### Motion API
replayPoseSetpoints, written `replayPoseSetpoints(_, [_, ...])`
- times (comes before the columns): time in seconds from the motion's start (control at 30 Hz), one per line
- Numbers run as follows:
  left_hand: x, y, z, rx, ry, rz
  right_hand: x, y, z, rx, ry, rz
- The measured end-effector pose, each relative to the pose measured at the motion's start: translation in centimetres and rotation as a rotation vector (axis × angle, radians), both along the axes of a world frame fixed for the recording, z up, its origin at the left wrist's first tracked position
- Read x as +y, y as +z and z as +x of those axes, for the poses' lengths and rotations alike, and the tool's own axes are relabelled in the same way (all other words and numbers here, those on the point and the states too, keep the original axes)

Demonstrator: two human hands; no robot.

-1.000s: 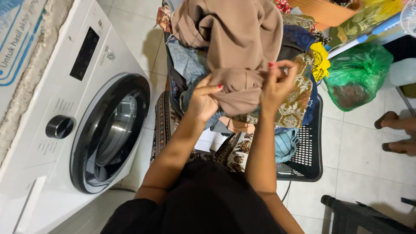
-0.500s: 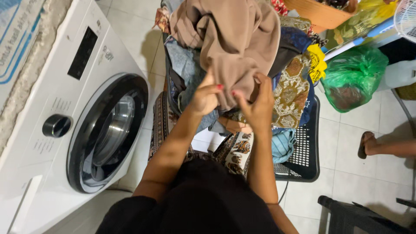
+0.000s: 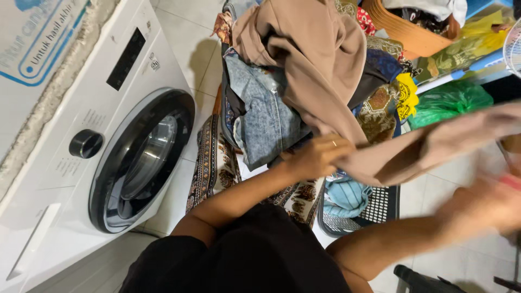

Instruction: The person folds several garments one by one, including a mustard-colored top, a white patterned cloth, a dark blue patterned top, a light blue towel, and a brown top. Each item is smoothed and folded into a compact shape and placed into a black laundry basket next to a washing machine.

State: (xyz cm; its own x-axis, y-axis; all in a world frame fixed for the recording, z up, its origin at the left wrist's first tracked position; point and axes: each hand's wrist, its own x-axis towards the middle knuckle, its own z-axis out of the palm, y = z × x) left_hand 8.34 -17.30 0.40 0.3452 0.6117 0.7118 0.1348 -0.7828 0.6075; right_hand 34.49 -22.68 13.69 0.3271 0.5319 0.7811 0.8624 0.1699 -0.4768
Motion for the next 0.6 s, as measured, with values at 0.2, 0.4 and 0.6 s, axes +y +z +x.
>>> replayPoseSetpoints(0.2, [1.3,-1.4,-4.3,0.332,-0.228,0.090,11.5,-8.2,-17.4,-0.093,0.739,-0.540])
replayPoseSetpoints(0.4, [6.7,-2.6,-13.9,-0.696,0.414,-0.503,13.9,-5.1,-16.5,0.251,0.814,-0.198])
replayPoseSetpoints(0.6, [16.6,-3.9,-11.5,-0.430,0.626,-0.116,9.0,0.5,-12.6,1.053,1.147,-0.025])
